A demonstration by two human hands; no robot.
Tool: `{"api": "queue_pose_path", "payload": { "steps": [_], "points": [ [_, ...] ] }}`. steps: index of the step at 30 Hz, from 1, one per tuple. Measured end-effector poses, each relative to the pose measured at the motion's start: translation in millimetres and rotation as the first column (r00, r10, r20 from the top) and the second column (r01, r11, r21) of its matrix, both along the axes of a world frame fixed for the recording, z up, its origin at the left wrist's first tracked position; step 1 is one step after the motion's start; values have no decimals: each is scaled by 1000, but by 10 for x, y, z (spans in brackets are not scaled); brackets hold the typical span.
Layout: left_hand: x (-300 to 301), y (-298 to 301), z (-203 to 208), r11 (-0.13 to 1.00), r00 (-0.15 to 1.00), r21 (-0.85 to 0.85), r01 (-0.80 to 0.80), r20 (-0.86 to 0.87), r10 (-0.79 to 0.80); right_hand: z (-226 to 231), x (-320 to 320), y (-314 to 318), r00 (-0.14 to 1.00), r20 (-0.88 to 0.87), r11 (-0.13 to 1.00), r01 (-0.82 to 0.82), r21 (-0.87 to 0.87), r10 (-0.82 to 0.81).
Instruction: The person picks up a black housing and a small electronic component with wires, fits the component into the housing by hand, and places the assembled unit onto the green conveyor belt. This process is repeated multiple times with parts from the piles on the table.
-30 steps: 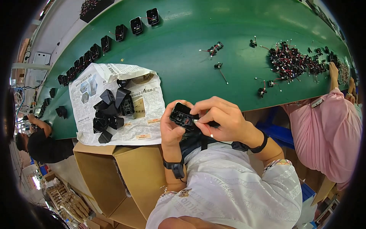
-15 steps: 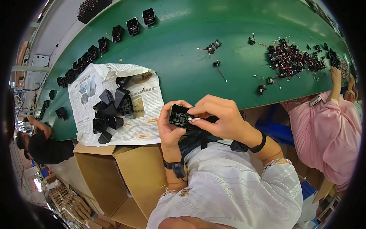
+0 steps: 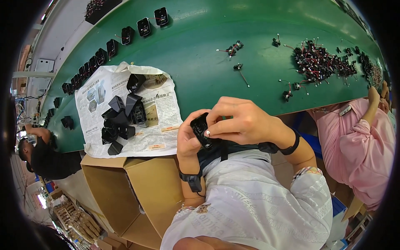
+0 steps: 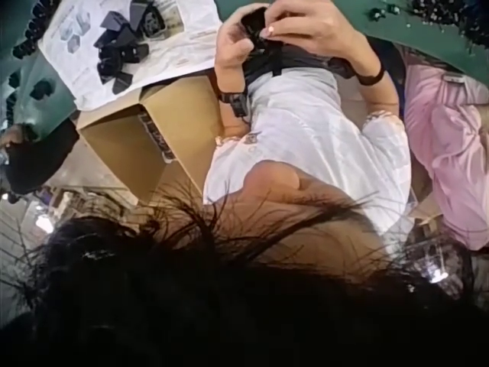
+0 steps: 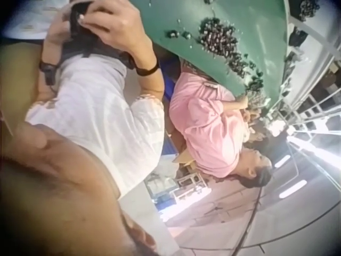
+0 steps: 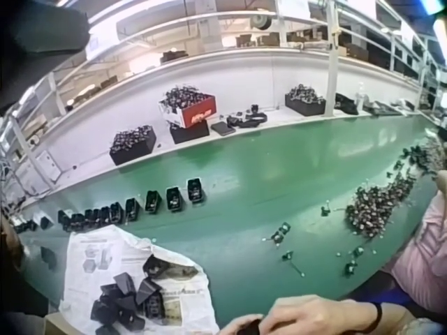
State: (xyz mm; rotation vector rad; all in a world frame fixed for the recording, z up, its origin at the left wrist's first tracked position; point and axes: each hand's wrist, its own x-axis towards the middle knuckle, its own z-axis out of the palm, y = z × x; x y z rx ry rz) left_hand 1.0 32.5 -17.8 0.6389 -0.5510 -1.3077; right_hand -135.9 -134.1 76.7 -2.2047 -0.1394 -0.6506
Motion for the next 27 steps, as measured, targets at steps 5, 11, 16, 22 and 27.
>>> {"api": "queue_pose_path", "payload": {
  "steps": [5, 11, 16, 22, 27],
  "points": [
    [-4, -9, -24, 999, 999, 5, -37, -35, 37, -29, 10, 62, 999, 1, 999, 36, 27, -36],
    [-18, -25, -14, 992, 990, -7, -129, 54, 130, -79, -27, 300, 967, -92, 965, 247, 88, -239],
    [-64, -80, -5, 977, 976, -8, -214, 41, 214, -201, -50, 394, 927, -104, 925, 368, 91, -359],
    [-46, -98, 45, 976, 981, -99, -191, -42, 188, 22, 9, 157, 986, -123, 994, 107, -33, -110],
    [105, -133, 177, 990, 991, 50, -131, 29, 130, 113, 187, -151, 981, -192, 995, -38, -92, 19]
  ]
}}
